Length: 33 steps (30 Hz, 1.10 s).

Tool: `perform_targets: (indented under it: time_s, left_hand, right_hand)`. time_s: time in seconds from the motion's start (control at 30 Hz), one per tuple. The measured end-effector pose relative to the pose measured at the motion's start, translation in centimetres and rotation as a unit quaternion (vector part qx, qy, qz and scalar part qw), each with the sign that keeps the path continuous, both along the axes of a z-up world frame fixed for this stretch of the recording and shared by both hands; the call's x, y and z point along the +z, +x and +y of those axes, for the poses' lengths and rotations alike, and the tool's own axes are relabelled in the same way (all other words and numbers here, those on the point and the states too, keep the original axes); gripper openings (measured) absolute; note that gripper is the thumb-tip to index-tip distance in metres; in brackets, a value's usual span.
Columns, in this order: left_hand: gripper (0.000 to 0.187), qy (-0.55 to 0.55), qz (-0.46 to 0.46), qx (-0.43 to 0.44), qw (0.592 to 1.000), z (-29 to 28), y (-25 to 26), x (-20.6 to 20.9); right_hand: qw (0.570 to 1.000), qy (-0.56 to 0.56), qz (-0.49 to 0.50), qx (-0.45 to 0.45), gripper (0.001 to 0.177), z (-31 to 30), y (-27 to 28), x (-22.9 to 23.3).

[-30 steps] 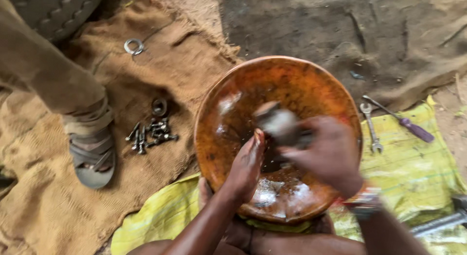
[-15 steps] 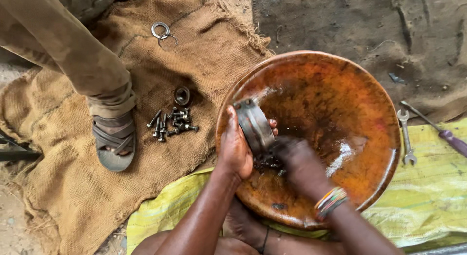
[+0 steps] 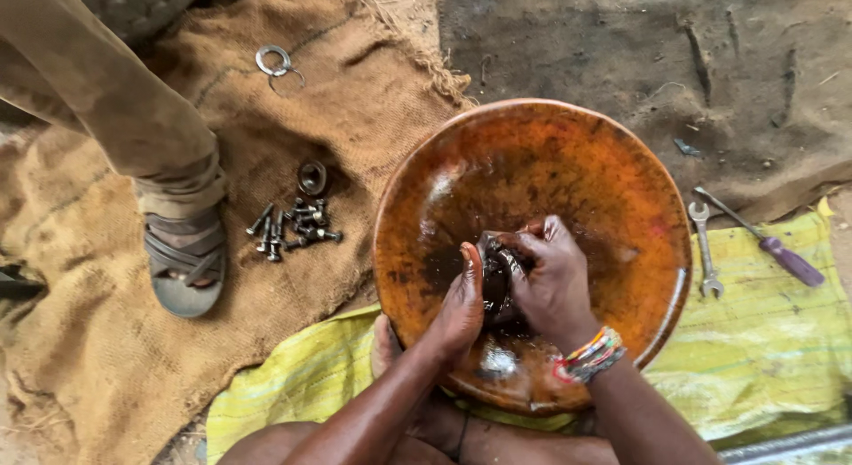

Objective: The person cleans various small mechanical bolts and a larger metal component in a bowl of dark liquid.

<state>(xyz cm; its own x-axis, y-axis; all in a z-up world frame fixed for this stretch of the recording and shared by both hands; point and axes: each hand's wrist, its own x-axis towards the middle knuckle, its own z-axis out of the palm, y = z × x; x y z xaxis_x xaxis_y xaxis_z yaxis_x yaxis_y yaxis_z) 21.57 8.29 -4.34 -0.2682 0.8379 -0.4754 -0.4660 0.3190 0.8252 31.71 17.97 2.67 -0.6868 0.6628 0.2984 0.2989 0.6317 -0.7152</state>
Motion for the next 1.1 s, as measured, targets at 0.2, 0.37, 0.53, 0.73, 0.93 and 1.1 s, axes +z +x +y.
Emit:
perform_targets:
  time_s: [0.2, 0.37, 0.53, 0.73, 0.93, 1.1]
  left_hand:
    - [0.103, 0.023, -0.025, -0.001, 0.999, -0.3, 0.2, -1.7]
    - [0.098, 0.023, -0.044, 0.036, 0.998, 0.0, 0.8, -2.3]
    - [0.108, -0.057, 0.086, -0.064, 0.993, 0.4, 0.8, -0.4]
    - [0.119, 0.001, 0.030, -0.096, 0.995, -0.9, 0.1, 3.4]
    - [0.122, -0.025, 0.038, -0.082, 0.996, 0.5, 0.8, 2.0]
    - [0.117, 0.032, 0.049, -0.116, 0.992, -0.4, 1.4, 1.1]
  right_hand:
    - [0.997, -0.068, -0.018, -0.010, 0.018, -0.6, 0.2, -0.3]
    - [0.960, -0.268, -0.011, -0.079, 0.015, 1.6, 1.4, -0.5]
    - [0.995, -0.075, -0.033, -0.053, 0.029, 0.9, 1.1, -0.7]
    - [0.996, 0.050, -0.058, 0.044, 0.022, -1.3, 0.2, -0.3]
    - [0.994, 0.011, -0.076, -0.081, 0.007, 0.5, 1.0, 1.1]
    - [0.999, 0.024, -0.048, -0.004, 0.012, -1.5, 0.1, 0.0]
